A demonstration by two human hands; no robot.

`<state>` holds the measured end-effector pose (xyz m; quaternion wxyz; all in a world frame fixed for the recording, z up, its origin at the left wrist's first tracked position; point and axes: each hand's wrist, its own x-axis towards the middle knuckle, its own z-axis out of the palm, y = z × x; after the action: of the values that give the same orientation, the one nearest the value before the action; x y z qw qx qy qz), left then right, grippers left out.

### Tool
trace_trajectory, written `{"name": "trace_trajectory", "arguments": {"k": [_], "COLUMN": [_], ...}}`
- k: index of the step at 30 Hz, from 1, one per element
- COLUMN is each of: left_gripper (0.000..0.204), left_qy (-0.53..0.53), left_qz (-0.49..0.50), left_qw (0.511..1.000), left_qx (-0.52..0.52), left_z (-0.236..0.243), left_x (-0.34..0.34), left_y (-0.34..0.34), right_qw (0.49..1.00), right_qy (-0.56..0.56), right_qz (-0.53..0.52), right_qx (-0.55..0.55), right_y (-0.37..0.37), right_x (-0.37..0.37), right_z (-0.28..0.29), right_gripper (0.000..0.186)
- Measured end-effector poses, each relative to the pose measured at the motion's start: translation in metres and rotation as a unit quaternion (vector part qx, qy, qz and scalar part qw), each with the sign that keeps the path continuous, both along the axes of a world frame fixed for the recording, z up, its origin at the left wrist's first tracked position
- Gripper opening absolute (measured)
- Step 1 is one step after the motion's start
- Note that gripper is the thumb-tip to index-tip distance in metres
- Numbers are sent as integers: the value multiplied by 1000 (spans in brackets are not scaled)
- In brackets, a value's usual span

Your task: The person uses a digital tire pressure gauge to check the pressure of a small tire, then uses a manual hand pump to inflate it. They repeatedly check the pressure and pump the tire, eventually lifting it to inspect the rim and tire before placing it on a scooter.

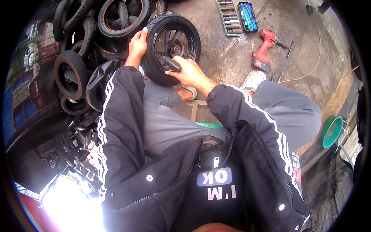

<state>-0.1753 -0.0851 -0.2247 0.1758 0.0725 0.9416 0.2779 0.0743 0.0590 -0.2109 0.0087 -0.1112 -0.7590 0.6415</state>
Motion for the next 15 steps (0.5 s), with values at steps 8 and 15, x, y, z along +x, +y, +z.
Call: {"name": "trace_trajectory", "arguments": {"k": [8, 15], "left_gripper": [81, 88], "left_qy": [13, 24], "left_qz": [-17, -36], "left_qw": [999, 998], "left_qx": [-37, -42], "left_z": [21, 21], "left_x": [14, 14], "left_y": [14, 14], "right_qw": [995, 992], "right_qy": [-24, 22], "right_qz": [77, 67], "right_qx": [57, 104], "right_y": [-12, -26], "right_x": [31, 52], "right_z": [-7, -18], "right_gripper": [42, 39]}}
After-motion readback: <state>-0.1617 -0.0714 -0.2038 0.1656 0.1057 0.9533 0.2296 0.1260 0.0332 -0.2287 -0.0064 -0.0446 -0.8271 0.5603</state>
